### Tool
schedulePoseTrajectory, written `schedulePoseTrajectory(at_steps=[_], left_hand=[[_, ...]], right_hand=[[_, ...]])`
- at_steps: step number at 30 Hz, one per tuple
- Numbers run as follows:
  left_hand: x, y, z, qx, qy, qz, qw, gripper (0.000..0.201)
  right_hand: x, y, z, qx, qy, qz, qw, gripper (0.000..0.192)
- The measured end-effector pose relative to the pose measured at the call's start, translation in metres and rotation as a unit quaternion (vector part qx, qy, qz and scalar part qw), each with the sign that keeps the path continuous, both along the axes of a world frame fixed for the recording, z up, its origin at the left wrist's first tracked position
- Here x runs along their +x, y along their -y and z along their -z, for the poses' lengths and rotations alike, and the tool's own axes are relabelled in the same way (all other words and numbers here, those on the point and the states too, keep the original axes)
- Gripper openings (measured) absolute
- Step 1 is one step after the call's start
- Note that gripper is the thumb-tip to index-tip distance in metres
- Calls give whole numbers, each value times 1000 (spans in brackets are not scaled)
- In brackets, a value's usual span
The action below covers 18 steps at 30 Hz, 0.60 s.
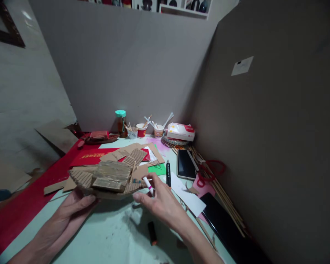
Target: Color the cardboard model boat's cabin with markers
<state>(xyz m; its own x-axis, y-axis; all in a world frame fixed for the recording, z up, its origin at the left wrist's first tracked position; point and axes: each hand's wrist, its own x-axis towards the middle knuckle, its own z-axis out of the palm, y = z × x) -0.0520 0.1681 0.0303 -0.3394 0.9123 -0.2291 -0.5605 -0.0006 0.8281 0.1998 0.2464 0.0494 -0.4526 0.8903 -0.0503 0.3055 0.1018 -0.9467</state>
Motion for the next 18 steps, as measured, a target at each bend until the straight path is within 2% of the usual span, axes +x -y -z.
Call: schedulePoseTrajectory(at_steps=[6, 10, 14, 18], left_hand=[[0, -2, 13, 2, -114, 45, 992, 90], [-4, 0, 12, -15, -150, 75, 986, 87], [-14, 6, 17, -29, -161, 76, 984, 75], [-34, 13, 22, -56, -198, 59, 977, 84]], right_hand=[[-1, -14, 18, -31, -51, -6, 998, 51], [4, -19, 16, -53, -49, -6, 997, 51], [8, -21, 11, -75, -41, -15, 996, 51], [8, -21, 13, -86, -35, -19, 996, 47]])
